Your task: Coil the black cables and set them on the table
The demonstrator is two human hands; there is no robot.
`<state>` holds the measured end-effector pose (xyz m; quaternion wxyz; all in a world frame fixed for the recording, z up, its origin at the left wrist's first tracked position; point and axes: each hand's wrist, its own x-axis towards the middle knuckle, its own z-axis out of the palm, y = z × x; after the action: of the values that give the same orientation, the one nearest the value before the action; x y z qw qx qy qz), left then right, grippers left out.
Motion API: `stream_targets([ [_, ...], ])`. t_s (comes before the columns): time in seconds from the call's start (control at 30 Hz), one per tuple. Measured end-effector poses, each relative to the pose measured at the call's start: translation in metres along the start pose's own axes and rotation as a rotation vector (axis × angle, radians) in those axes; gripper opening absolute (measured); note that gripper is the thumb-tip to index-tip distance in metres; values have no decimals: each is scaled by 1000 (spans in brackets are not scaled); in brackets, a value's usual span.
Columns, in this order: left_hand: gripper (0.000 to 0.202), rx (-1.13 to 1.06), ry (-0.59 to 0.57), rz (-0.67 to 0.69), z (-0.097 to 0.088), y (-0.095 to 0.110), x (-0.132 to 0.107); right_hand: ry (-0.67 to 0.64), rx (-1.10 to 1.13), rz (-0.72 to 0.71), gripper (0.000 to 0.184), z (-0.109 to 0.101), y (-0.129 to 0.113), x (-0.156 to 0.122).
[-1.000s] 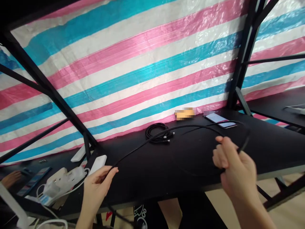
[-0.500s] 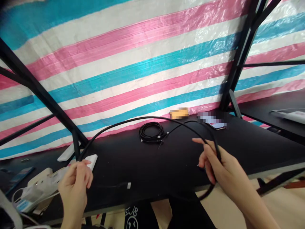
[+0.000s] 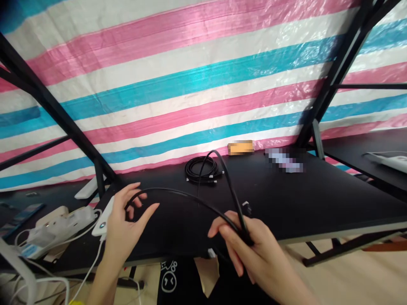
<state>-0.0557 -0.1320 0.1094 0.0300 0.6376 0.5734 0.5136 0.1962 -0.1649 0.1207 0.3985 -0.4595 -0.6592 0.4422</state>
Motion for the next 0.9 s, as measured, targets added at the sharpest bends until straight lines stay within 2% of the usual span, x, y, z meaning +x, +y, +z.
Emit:
stream_targets([
  [0.13,61,-57,-40,172,6,5,3,-274,30,-16,35,6,-16,2],
  [0.23,68,-89,0,200,7,8,5,-500,66,-4,30,9,-34,7],
  [0.3,68,-100,6,201,5,8,7,-597,51,-11,27,13,-44,9],
  [0.4,54,-132,-50,207,0,5,11,-668,-9,-48,29,18,-52,10],
  [0.47,23,-189,-93,178,-5,3,12,-696,-34,-65,29,19,-49,10],
  [0.5,19,-224,-108,136,-7,3,12,-687,-42,-62,28,19,-46,12],
  [0.57,40,-270,-114,-3,-12,3,10,-570,-53,-60,25,16,-36,16],
  [0.67,51,-260,-125,-197,-16,8,7,-132,-112,-102,21,10,-20,26],
  [0.73,53,-241,-174,-240,-16,16,7,61,-157,-154,25,11,-14,31],
  [0.8,52,-204,-230,-216,-11,26,6,122,-182,-197,31,17,-13,33],
  [0.9,49,-62,-248,-102,2,40,4,89,-205,-212,37,33,-20,32],
])
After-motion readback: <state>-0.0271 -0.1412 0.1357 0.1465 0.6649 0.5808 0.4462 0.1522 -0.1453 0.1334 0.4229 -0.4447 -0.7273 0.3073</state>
